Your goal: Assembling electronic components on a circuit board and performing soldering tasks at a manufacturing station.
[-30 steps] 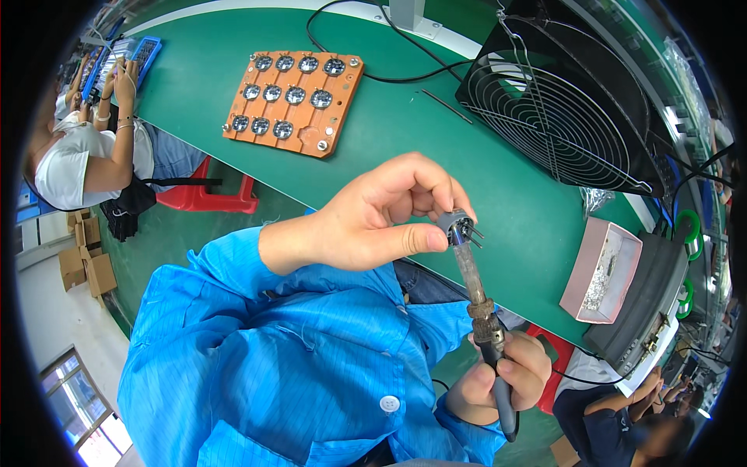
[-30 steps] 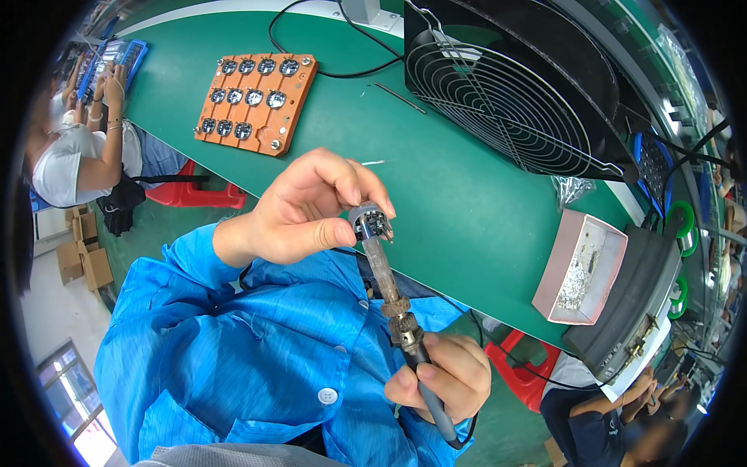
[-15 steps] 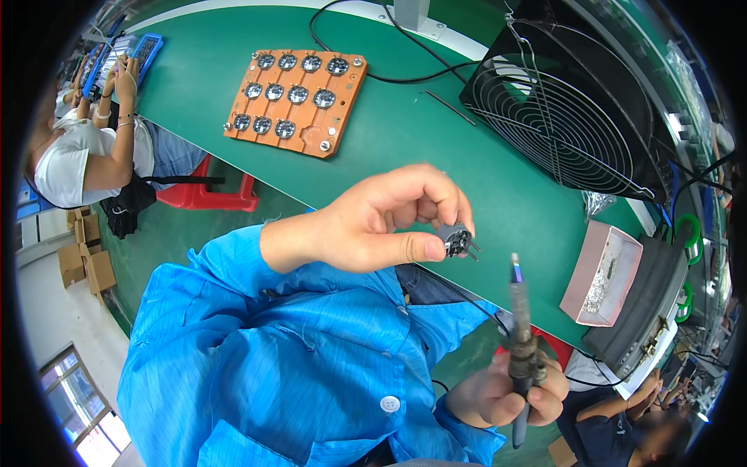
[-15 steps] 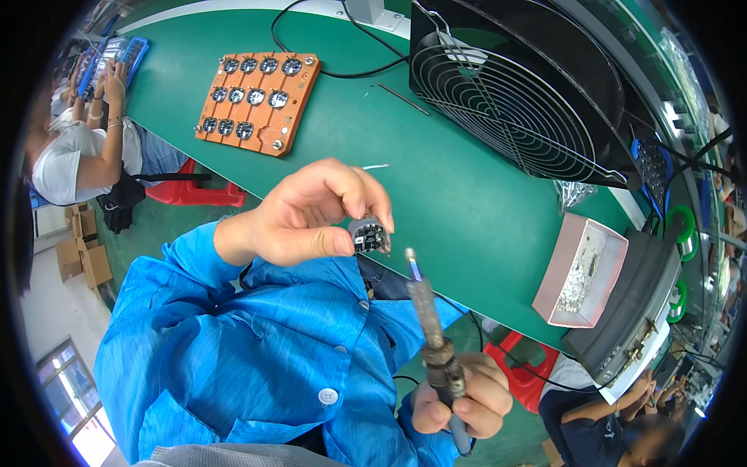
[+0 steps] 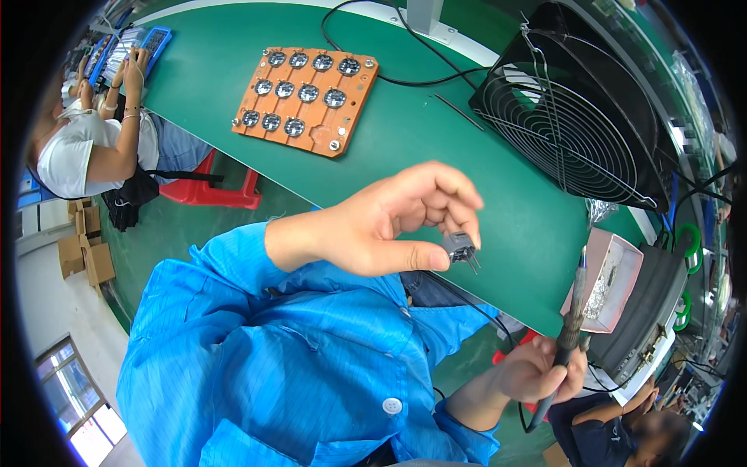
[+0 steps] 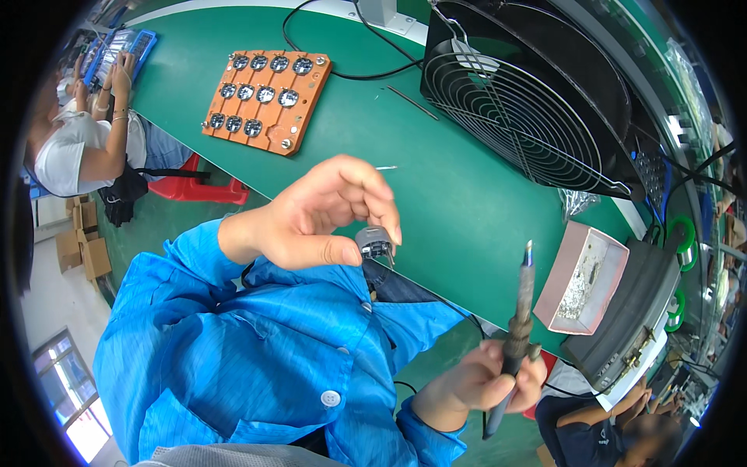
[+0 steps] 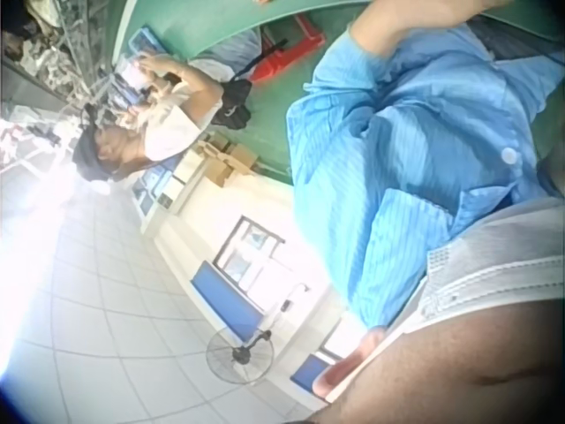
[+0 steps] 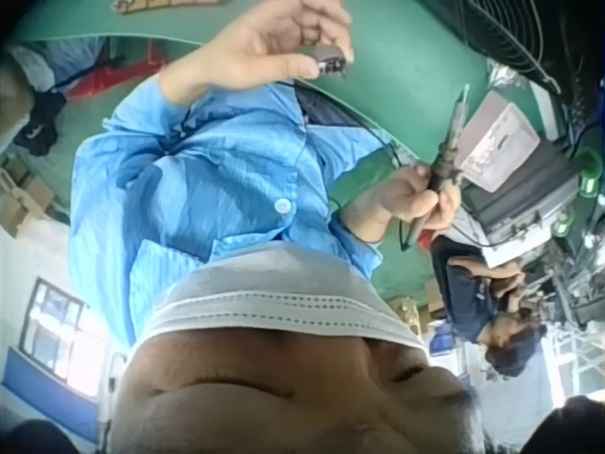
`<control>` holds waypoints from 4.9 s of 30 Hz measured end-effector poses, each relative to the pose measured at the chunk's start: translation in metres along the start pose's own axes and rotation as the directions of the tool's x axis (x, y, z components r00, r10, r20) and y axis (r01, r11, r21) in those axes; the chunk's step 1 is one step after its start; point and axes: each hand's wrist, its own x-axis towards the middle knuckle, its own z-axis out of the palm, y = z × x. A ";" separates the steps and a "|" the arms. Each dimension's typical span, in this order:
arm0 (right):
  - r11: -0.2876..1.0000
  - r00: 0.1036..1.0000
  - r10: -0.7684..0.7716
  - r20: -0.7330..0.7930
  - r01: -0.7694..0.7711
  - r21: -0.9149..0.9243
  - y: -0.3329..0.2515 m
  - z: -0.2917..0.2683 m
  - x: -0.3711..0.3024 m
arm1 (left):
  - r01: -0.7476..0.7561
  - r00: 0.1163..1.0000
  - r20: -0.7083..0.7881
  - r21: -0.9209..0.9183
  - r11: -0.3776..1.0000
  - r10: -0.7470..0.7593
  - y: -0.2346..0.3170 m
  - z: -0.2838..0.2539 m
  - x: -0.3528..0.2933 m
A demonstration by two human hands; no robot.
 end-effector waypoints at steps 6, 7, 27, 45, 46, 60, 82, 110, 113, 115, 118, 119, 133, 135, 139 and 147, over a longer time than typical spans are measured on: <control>0.961 0.961 0.274 -0.033 -0.272 0.058 0.051 -0.015 -0.012 | -0.070 0.997 0.028 0.133 0.989 0.067 0.004 -0.001 -0.002; 0.938 0.938 0.343 -0.053 -0.340 0.066 0.055 -0.014 -0.014 | -0.069 0.998 0.023 0.135 0.988 0.067 0.005 -0.002 -0.003; 0.848 0.833 0.531 -0.154 -0.522 0.098 0.066 -0.012 -0.016 | 0.113 0.973 -0.207 0.813 0.571 0.102 0.031 -0.058 -0.058; 0.576 0.643 0.766 0.005 -0.689 0.440 0.069 -0.032 -0.001 | 0.233 0.953 -0.245 0.969 0.084 0.177 0.059 -0.131 -0.088; 0.571 0.629 0.777 -0.024 -0.689 0.445 0.069 -0.032 0.001 | 0.241 0.950 -0.254 0.966 0.088 0.181 0.058 -0.137 -0.092; 0.469 0.568 0.812 0.132 -0.771 0.430 0.074 -0.040 0.012 | 0.508 0.828 -0.526 0.851 0.137 0.196 0.072 -0.190 -0.151; 0.564 0.563 0.815 -0.137 -0.719 0.406 0.068 -0.020 0.012 | 0.398 0.848 -0.425 0.905 0.150 0.317 0.065 -0.193 -0.164; 0.561 0.584 0.803 -0.116 -0.676 0.478 0.100 -0.055 -0.013 | 0.993 0.024 -0.680 0.100 0.060 0.733 0.091 -0.352 -0.081; 0.570 0.607 0.790 -0.082 -0.680 0.461 0.105 -0.061 -0.020 | 0.989 -0.073 -0.668 0.048 0.142 0.741 0.084 -0.359 -0.065; 0.539 0.583 0.811 -0.059 -0.703 0.465 0.103 -0.059 -0.018 | 0.975 -0.208 -0.589 -0.060 0.214 0.781 0.074 -0.362 -0.054; 0.556 0.613 0.787 -0.064 -0.661 0.504 0.099 -0.054 -0.013 | 0.982 0.180 -0.475 0.137 -0.129 0.862 0.058 -0.347 -0.030; 0.638 0.753 0.657 -0.017 -0.544 0.545 0.107 -0.059 -0.017 | 0.931 0.314 -0.406 0.307 -0.195 0.859 0.052 -0.341 -0.017; 0.753 0.640 0.636 -0.432 -0.391 0.529 0.072 -0.036 0.014 | 0.660 0.739 -0.555 0.711 -0.243 0.382 0.030 -0.373 0.068; 0.791 0.618 0.597 -0.512 -0.348 0.502 0.067 -0.040 0.030 | 0.657 0.742 -0.559 0.715 -0.237 0.369 0.033 -0.371 0.068; 0.780 0.569 0.610 -0.551 -0.312 0.542 0.083 -0.048 0.071 | 0.648 0.746 -0.551 0.729 -0.219 0.375 0.032 -0.371 0.069; 0.502 0.377 0.821 -0.427 -0.122 0.856 0.129 -0.058 0.111 | 0.680 0.707 -0.589 0.717 -0.149 0.391 0.034 -0.363 0.065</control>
